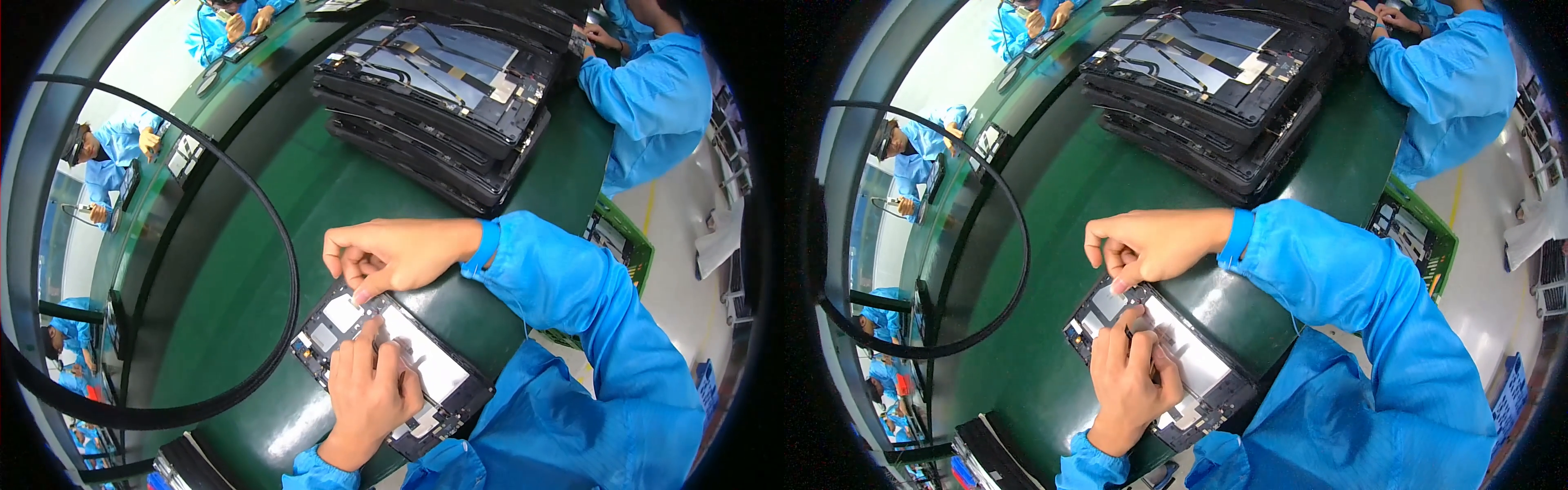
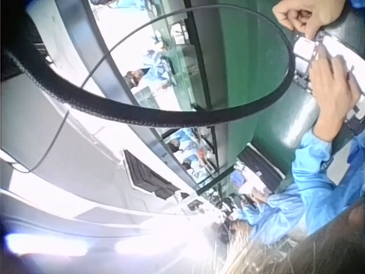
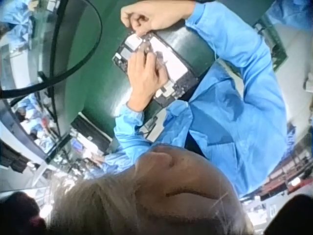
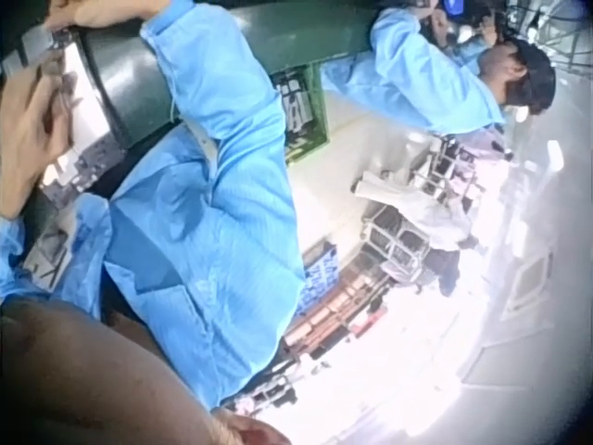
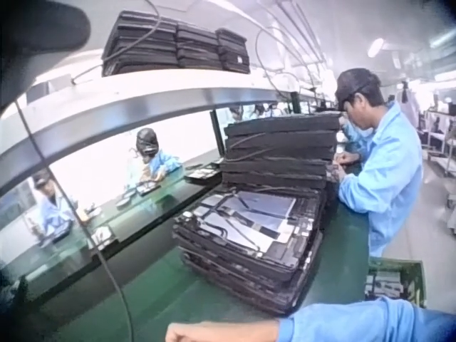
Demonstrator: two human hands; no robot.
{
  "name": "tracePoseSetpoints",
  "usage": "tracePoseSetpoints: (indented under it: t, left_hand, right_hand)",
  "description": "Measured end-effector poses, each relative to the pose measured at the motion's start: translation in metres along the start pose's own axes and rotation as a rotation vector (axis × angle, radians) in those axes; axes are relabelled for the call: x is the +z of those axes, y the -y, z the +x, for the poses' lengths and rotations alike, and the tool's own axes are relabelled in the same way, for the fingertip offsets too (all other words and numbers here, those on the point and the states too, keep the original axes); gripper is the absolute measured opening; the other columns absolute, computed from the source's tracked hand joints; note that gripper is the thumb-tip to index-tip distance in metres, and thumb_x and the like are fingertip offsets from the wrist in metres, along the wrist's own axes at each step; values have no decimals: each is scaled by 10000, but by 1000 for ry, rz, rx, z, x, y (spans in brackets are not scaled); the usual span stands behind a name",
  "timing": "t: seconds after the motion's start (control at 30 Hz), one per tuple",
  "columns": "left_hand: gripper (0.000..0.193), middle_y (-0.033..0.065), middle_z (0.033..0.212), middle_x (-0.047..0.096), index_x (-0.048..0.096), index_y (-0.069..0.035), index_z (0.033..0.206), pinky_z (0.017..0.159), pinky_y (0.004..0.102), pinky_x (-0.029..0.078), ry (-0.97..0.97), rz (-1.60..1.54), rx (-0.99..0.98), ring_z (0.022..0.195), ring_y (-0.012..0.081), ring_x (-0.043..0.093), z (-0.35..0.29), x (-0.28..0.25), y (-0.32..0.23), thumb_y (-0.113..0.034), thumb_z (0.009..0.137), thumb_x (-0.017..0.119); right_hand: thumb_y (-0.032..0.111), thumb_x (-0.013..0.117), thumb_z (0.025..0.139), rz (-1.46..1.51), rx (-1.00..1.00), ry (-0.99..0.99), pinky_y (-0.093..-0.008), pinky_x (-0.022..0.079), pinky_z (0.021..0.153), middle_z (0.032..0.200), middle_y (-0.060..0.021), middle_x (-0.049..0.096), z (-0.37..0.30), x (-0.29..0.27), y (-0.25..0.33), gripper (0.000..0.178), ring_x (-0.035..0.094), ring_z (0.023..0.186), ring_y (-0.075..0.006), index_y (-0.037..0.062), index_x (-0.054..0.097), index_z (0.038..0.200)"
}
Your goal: The person assembles a tablet device by hand, connecting ribbon cables and internal components within a tablet frame, then attaching a display panel.
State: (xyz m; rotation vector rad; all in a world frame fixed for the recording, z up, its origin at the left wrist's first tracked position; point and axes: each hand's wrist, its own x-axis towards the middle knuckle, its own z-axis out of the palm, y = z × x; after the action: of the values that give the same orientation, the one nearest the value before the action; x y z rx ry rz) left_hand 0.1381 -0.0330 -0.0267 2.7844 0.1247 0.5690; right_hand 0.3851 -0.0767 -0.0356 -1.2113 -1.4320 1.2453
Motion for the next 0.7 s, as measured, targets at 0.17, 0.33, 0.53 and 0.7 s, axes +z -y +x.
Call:
tracePoseSetpoints:
  t: [0.17, 0.33, 0.53, 0.7]
  left_hand:
    - [245, 230, 1269, 698, 686, -30, 952, 690, 422, 423, 4, -9, 7, 822, 304, 589, -3, -4, 3, -125, 732, 737]
    - [236, 189, 1241, 733, 705, -40, 967, 690, 412, 417, -44, 53, 4, 813, 290, 594, -4, -2, 1, -148, 760, 739]
    - [250, 201, 1260, 718, 668, -41, 971, 759, 426, 460, -11, 14, -60, 855, 321, 578, -4, -4, -4, -79, 729, 717]
    - [270, 175, 1301, 718, 706, -65, 982, 756, 417, 459, -40, 39, -59, 867, 306, 595, -2, -1, 0, -153, 728, 727]
  right_hand:
    - [-14, 823, 915, -40, -164, -205, -351, 471, 679, 891, -77, 709, 14, 23, -10, 287, 589, 745, -146, 27, 560, 1022]
    - [-40, 805, 889, -137, -201, -241, -360, 486, 682, 864, -94, 670, 16, 26, -12, 249, 606, 749, -189, 20, 572, 952]
    - [-103, 701, 869, -245, -290, -283, -394, 511, 691, 867, -107, 665, 17, 31, -17, 171, 616, 859, -255, 19, 585, 895]
    - [-132, 605, 827, -374, -314, -282, -413, 562, 763, 832, -84, 695, 19, 29, -18, 164, 640, 893, -257, 28, 587, 863]
